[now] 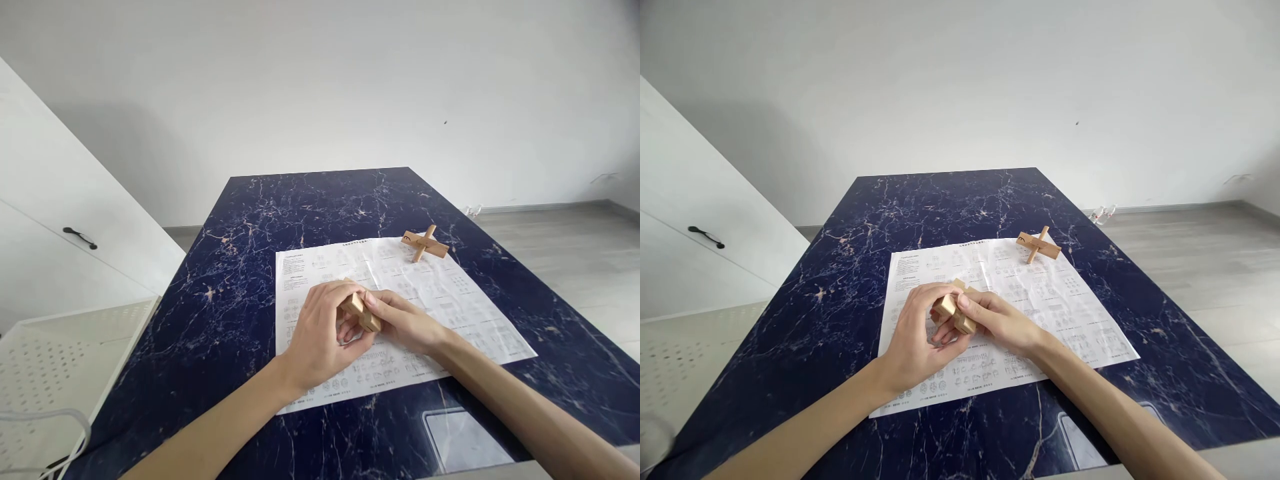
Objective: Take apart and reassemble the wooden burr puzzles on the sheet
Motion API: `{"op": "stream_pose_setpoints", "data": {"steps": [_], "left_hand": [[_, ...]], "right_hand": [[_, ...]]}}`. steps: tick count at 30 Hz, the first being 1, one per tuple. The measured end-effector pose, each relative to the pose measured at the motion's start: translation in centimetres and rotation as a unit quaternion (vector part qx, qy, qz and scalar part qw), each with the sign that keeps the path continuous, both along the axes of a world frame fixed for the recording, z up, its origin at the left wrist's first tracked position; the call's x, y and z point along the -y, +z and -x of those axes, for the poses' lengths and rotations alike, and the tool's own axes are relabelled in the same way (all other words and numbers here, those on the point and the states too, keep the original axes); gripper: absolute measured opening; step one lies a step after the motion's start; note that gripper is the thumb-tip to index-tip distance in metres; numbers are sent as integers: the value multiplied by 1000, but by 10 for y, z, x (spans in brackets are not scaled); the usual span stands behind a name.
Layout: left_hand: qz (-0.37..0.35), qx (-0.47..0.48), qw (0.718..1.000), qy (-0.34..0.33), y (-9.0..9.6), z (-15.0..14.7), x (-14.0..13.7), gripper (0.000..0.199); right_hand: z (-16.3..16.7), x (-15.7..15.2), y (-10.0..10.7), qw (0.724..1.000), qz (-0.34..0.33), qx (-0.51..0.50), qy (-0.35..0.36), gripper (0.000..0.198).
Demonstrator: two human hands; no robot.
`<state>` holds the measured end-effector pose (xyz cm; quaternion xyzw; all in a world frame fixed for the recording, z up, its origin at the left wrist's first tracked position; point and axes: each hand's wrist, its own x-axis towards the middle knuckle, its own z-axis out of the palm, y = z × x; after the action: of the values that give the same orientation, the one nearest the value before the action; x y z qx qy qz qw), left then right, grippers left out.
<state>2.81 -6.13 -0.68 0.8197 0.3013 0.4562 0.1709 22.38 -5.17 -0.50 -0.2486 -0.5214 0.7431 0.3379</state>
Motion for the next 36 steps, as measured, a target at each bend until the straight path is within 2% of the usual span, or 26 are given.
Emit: {"op": "stream_pose_setpoints", "data": {"steps": [4,8,13,18,24,28,31,33,36], "left_hand": [[42,14,999,14,2,1,1,69],[87,51,993,56,2,0,0,67],[134,99,979,113,3,0,-4,60],[173,133,968,127,5,-2,-7,54],[215,164,954,130,4,-1,-11,48],[223,169,951,128,4,-1,-12,47],[226,167,951,128,5,-1,-12,47],[229,167,951,126,6,-2,-12,47],[238,172,948,121,6,-2,-12,47]], "right_hand": [[-3,-1,4,1000,11,2,-19,51],[-7,-3,6,998,-2,24,-62,33],[-3,-4,7,989,-89,87,-77,24],[1,0,5,967,-159,171,-103,16],[-1,1,1,951,-222,204,-75,20],[0,3,2,917,-300,249,-82,8],[1,5,4,883,-374,278,-57,28],[1,7,5,868,-397,296,-36,38],[1,8,4,856,-403,323,-21,33]]}}
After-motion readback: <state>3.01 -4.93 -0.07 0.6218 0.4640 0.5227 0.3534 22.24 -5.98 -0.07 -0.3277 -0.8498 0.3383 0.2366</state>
